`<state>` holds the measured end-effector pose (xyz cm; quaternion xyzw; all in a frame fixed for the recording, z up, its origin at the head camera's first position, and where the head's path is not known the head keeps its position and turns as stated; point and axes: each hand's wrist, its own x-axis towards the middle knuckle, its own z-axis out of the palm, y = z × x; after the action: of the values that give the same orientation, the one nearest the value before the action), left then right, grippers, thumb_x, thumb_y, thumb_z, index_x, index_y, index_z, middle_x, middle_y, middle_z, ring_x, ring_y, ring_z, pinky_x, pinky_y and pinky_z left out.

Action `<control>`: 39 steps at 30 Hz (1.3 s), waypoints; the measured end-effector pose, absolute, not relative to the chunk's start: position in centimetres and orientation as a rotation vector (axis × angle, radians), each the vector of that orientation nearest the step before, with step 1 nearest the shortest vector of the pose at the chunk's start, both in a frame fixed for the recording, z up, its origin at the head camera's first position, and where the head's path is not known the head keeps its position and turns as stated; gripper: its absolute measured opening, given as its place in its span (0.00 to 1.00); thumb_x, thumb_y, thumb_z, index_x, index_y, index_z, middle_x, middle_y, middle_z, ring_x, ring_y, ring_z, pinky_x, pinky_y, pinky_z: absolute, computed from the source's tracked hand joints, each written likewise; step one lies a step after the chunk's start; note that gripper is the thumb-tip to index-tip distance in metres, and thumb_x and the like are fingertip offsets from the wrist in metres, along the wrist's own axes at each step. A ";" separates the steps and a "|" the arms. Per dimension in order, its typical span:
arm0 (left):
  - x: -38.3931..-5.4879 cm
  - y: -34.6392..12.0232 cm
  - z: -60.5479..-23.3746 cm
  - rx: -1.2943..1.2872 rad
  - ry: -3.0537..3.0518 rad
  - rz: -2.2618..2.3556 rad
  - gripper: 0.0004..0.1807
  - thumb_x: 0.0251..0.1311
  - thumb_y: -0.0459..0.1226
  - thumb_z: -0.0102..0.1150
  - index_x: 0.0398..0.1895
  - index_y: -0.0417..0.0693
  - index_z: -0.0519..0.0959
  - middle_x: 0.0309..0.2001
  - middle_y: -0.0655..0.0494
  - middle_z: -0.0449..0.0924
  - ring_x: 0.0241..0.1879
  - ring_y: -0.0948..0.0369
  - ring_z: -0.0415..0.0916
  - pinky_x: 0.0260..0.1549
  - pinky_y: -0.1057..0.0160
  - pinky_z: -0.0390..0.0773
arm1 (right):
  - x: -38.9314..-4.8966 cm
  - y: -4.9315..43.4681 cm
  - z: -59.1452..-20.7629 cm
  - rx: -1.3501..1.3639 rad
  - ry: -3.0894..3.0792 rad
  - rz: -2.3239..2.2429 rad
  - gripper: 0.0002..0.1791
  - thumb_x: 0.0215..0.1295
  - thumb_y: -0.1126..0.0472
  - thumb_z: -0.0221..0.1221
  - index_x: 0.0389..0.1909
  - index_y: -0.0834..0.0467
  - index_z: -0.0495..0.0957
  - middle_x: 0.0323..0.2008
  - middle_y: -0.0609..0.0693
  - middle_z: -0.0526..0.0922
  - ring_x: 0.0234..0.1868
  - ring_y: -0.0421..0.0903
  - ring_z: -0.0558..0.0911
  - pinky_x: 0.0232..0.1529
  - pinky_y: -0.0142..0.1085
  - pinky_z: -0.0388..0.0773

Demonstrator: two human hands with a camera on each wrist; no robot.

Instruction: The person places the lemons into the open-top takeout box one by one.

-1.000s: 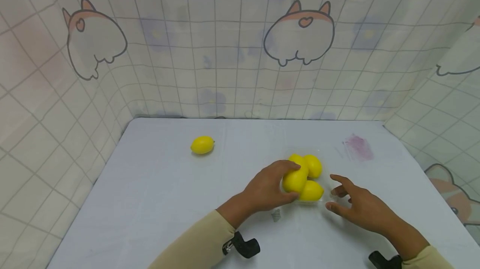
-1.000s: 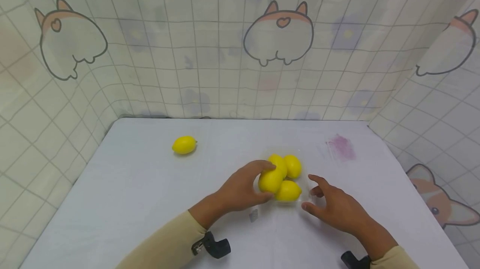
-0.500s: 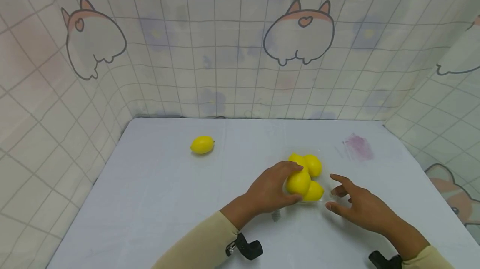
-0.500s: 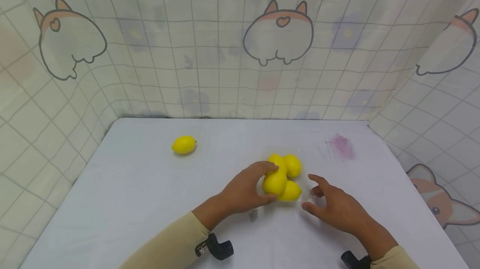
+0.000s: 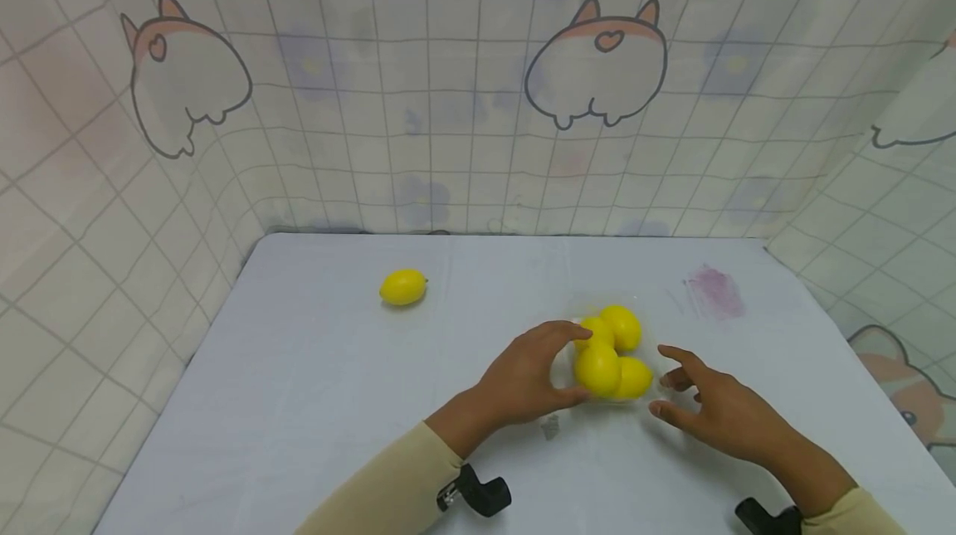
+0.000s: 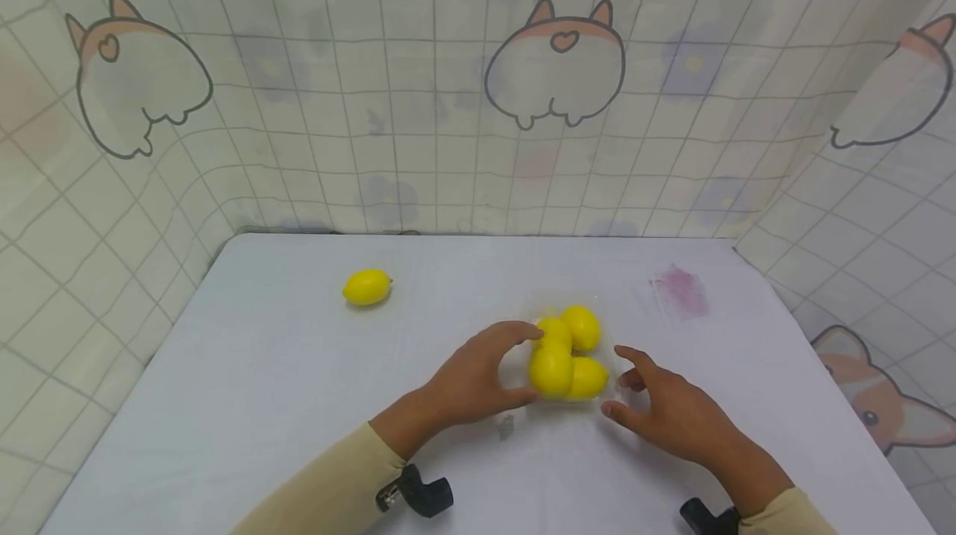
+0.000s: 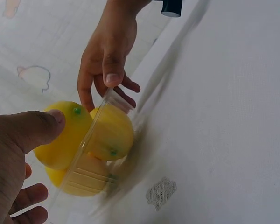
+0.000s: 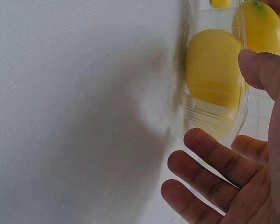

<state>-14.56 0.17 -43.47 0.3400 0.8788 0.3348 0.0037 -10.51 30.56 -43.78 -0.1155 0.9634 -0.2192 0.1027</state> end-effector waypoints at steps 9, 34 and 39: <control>-15.2 -2.4 -43.5 0.969 2.774 1.072 0.39 0.58 0.50 0.75 0.72 0.58 0.70 0.71 0.65 0.68 0.70 0.63 0.65 0.69 0.60 0.67 | -10.5 30.3 -43.5 -0.314 2.833 -0.621 0.50 0.63 0.33 0.65 0.76 0.55 0.58 0.52 0.50 0.85 0.48 0.54 0.84 0.47 0.59 0.82; -17.0 -8.4 -43.9 0.663 2.846 1.031 0.38 0.59 0.48 0.74 0.73 0.60 0.70 0.72 0.61 0.68 0.72 0.59 0.64 0.70 0.54 0.65 | -10.2 30.0 -43.2 -0.300 2.833 -0.596 0.50 0.63 0.32 0.64 0.76 0.55 0.58 0.53 0.51 0.85 0.48 0.56 0.84 0.47 0.59 0.82; -17.2 -9.0 -44.0 0.625 2.854 1.042 0.39 0.59 0.48 0.74 0.73 0.61 0.70 0.72 0.62 0.68 0.71 0.59 0.64 0.69 0.54 0.66 | -10.3 30.0 -43.4 -0.309 2.839 -0.595 0.50 0.63 0.32 0.64 0.76 0.55 0.58 0.53 0.51 0.85 0.48 0.56 0.84 0.47 0.59 0.82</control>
<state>-17.17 -8.96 -44.01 0.2015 0.9199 0.3359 0.0197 -10.32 30.05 -43.35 -0.1051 0.9672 -0.2025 0.1119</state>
